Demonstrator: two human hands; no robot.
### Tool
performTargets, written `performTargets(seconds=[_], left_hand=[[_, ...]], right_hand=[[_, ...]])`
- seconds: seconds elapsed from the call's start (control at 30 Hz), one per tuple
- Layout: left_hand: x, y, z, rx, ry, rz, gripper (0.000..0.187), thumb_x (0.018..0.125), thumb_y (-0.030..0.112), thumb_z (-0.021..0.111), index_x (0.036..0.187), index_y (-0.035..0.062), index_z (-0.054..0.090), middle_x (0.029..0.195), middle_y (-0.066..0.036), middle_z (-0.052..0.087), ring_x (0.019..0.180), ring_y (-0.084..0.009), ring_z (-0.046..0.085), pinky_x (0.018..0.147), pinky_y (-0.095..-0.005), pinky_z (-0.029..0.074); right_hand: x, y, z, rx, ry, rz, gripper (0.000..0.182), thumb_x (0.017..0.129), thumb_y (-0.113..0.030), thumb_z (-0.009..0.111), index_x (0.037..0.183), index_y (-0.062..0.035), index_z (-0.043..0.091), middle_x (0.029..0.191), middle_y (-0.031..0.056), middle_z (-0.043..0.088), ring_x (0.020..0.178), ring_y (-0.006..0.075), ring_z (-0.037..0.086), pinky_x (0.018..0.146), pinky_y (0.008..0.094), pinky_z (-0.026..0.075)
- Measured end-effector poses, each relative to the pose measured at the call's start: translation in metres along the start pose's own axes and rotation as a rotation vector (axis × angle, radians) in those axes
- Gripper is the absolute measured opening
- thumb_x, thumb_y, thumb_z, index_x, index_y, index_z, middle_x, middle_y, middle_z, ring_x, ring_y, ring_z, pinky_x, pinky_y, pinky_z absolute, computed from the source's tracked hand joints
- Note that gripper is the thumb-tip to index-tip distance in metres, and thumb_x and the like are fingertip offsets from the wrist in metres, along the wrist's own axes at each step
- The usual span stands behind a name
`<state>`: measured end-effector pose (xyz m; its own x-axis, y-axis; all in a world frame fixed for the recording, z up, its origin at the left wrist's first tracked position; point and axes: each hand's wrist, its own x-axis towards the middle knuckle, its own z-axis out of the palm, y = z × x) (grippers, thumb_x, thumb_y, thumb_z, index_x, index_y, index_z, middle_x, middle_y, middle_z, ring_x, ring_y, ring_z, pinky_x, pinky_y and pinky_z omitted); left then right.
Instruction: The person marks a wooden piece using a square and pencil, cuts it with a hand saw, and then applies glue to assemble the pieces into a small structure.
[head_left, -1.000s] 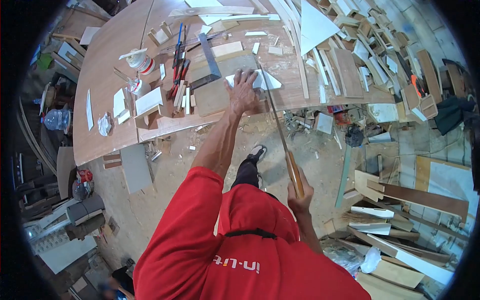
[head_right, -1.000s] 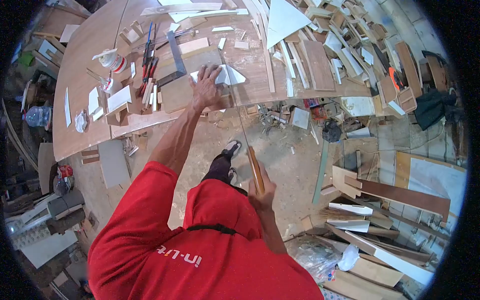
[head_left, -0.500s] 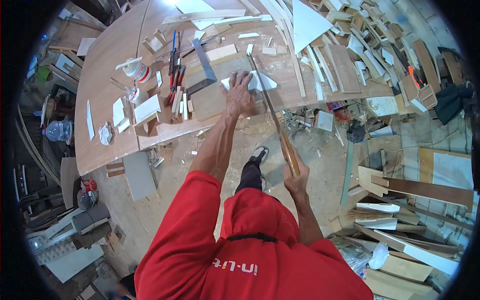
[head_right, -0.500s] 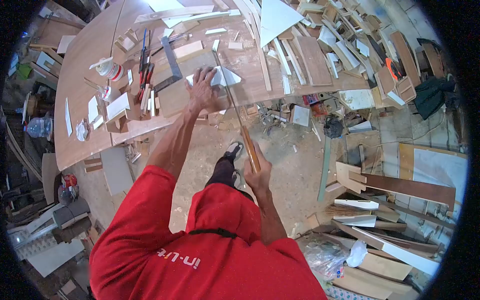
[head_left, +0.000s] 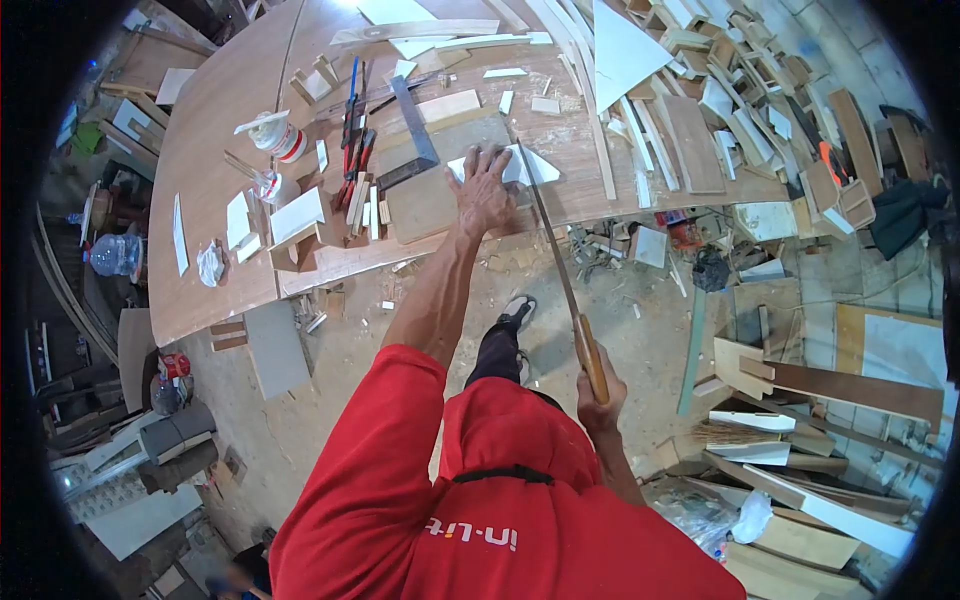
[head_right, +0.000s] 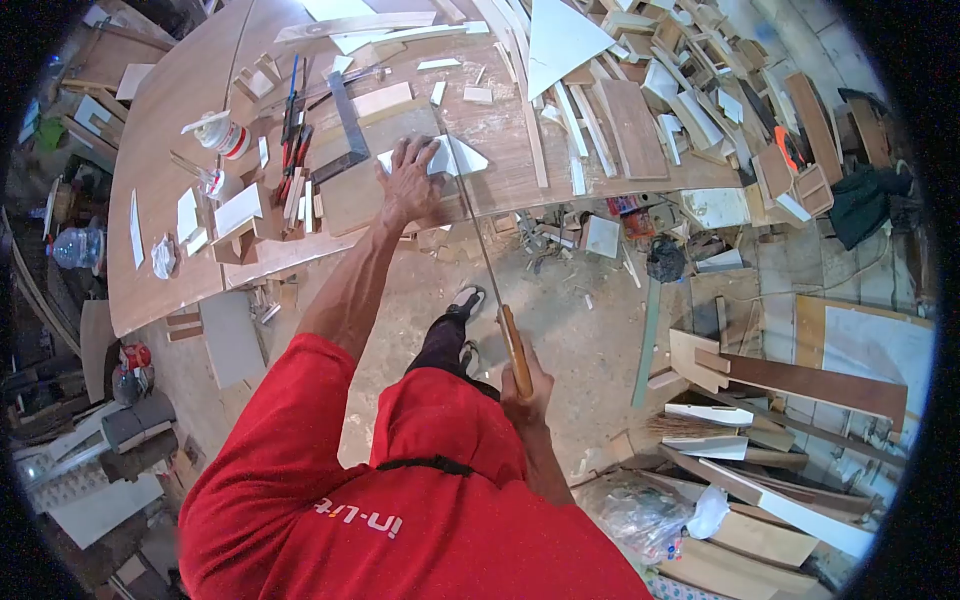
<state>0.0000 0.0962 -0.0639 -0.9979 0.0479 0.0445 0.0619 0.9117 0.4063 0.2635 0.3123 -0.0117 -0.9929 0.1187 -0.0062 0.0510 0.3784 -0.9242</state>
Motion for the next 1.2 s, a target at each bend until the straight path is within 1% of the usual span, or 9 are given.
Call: performTargets(seconds=[0.13,0.27,0.37,0.5,0.6,0.73,0.9,1.03,1.2], left_hand=[[-0.001,-0.001,-0.001,-0.013,-0.010,0.025,0.066,0.077,0.025,0.066,0.138,0.0206,0.042,0.147,-0.001,0.033,0.139,-0.0309,0.023,0.100,-0.0750,0.015],[-0.002,0.002,-0.001,-0.019,-0.022,0.005,0.065,0.077,0.026,0.066,0.138,0.0200,0.043,0.146,-0.001,0.033,0.139,-0.0307,0.022,0.100,-0.0748,0.016],[-0.001,-0.002,-0.002,-0.006,-0.017,-0.003,0.066,0.077,0.026,0.066,0.138,0.0198,0.042,0.146,-0.002,0.033,0.139,-0.0304,0.022,0.100,-0.0748,0.016],[-0.002,0.000,0.003,0.010,-0.012,0.018,0.065,0.078,0.026,0.066,0.138,0.0214,0.042,0.146,-0.002,0.033,0.139,-0.0303,0.021,0.099,-0.0750,0.017],[0.001,-0.005,0.003,0.023,-0.009,0.008,0.065,0.078,0.027,0.066,0.138,0.0226,0.041,0.147,-0.001,0.032,0.140,-0.0303,0.021,0.100,-0.0750,0.018],[0.000,-0.002,0.005,0.014,-0.035,-0.014,0.065,0.079,0.029,0.066,0.139,0.0236,0.041,0.147,0.000,0.032,0.140,-0.0303,0.022,0.101,-0.0745,0.018],[0.002,0.000,0.001,0.032,-0.029,-0.020,0.064,0.079,0.029,0.066,0.138,0.0242,0.041,0.148,0.001,0.031,0.140,-0.0303,0.022,0.102,-0.0738,0.016],[0.000,0.001,0.003,-0.014,-0.014,-0.032,0.062,0.078,0.029,0.066,0.135,0.0234,0.044,0.146,0.000,0.033,0.140,-0.0298,0.021,0.103,-0.0731,0.015],[-0.002,0.003,0.001,-0.033,-0.002,-0.016,0.061,0.077,0.028,0.066,0.134,0.0222,0.045,0.145,-0.001,0.034,0.140,-0.0302,0.020,0.103,-0.0727,0.015]], right_hand=[[0.027,-0.004,0.008,-0.044,0.026,-0.035,0.046,0.080,-0.002,0.053,0.126,0.0049,0.053,0.104,0.0211,0.066,0.090,0.0209,0.066,0.079,0.0299,0.050],[0.015,-0.009,0.003,-0.009,-0.012,-0.031,0.050,0.078,-0.003,0.050,0.128,-0.0018,0.053,0.106,0.0197,0.066,0.087,0.0189,0.067,0.075,0.0286,0.051],[-0.008,-0.036,-0.013,-0.030,-0.019,0.060,0.045,0.081,-0.004,0.052,0.126,0.0012,0.054,0.092,0.0186,0.065,0.082,0.0154,0.064,0.073,0.0288,0.050],[0.041,-0.024,0.012,-0.041,-0.073,0.139,0.047,0.080,-0.003,0.053,0.127,0.0022,0.053,0.093,0.0179,0.065,0.084,0.0166,0.064,0.074,0.0288,0.050],[0.027,-0.013,0.010,-0.011,0.014,-0.062,0.050,0.077,-0.002,0.051,0.127,-0.0018,0.053,0.096,0.0226,0.064,0.079,0.0198,0.067,0.070,0.0304,0.051],[-0.012,-0.019,-0.009,-0.042,0.018,-0.060,0.048,0.078,-0.002,0.051,0.126,0.0000,0.054,0.101,0.0202,0.066,0.084,0.0189,0.067,0.073,0.0310,0.051],[0.050,-0.010,0.019,0.006,-0.023,-0.048,0.046,0.079,-0.003,0.051,0.124,0.0053,0.053,0.092,0.0195,0.066,0.082,0.0193,0.067,0.072,0.0324,0.051],[0.001,-0.010,-0.010,-0.097,-0.029,-0.065,0.047,0.079,-0.002,0.051,0.126,0.0048,0.052,0.097,0.0206,0.067,0.083,0.0230,0.068,0.072,0.0322,0.051],[0.028,0.000,0.004,-0.088,0.033,-0.097,0.047,0.080,-0.003,0.052,0.126,0.0050,0.053,0.099,0.0219,0.067,0.085,0.0203,0.066,0.074,0.0318,0.051]])
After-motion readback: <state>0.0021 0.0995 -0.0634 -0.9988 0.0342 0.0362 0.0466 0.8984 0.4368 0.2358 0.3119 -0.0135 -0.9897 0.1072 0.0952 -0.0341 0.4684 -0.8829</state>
